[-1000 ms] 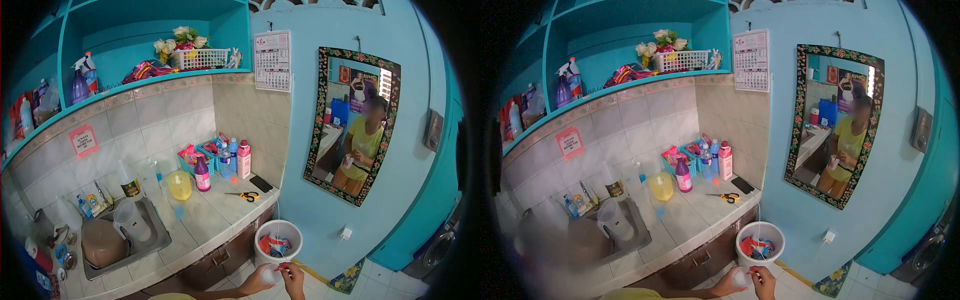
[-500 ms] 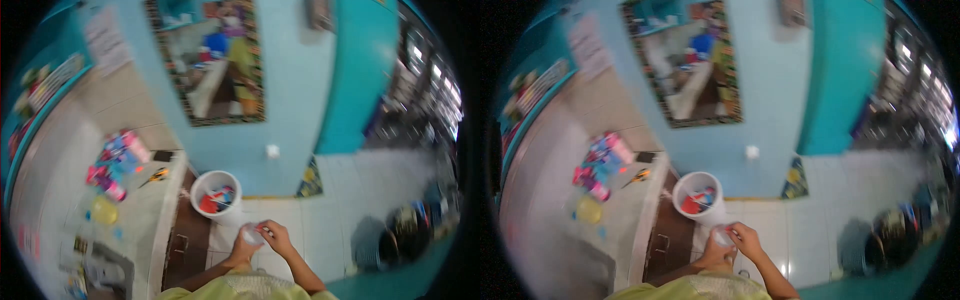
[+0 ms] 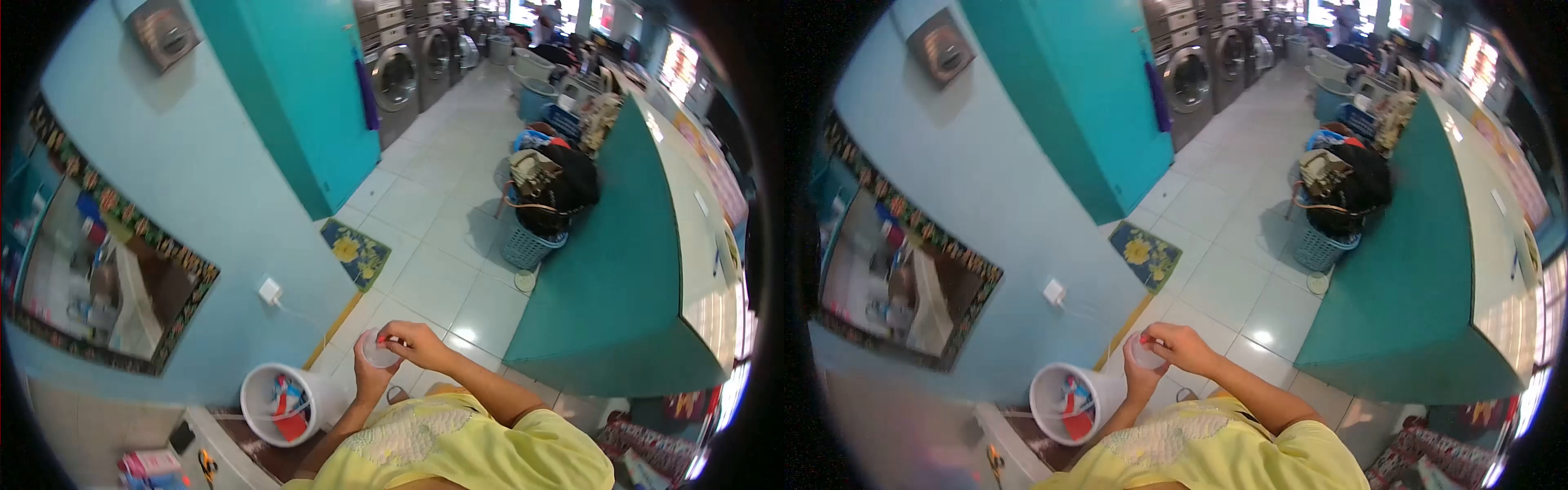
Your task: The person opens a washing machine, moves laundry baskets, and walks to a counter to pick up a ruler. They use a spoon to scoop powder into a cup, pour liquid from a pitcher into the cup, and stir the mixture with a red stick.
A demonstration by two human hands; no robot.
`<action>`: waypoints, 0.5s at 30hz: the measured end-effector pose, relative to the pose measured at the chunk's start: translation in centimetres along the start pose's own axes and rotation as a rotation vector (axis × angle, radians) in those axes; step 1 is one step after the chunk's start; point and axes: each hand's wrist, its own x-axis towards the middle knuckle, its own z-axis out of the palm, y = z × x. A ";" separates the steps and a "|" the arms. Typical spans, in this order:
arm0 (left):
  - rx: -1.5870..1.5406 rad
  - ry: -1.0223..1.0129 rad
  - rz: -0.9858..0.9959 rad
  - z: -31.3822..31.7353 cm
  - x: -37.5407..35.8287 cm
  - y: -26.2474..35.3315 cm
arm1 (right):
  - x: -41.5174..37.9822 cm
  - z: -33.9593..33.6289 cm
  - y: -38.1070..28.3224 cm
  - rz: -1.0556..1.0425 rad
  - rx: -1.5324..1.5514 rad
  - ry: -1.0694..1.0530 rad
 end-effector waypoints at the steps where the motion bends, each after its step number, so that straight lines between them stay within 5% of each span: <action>1: -0.011 -0.041 0.015 0.2 1.3 -0.1 | 0.3 -0.6 0.2 0.011 -0.013 0.042; 3: 0.004 -0.134 0.037 1.0 3.6 -0.1 | 0.7 -1.9 0.7 0.147 0.026 0.084; 9: 0.157 -0.245 0.182 5.4 10.4 -1.0 | 3.1 -7.4 4.3 0.127 -0.128 0.410; 13: 0.130 -0.295 0.208 10.2 15.4 -2.1 | 5.5 -11.9 6.9 0.125 -0.062 0.424; 15: -0.131 -0.372 0.180 13.0 18.1 -2.6 | 6.6 -15.2 8.0 0.179 0.020 0.284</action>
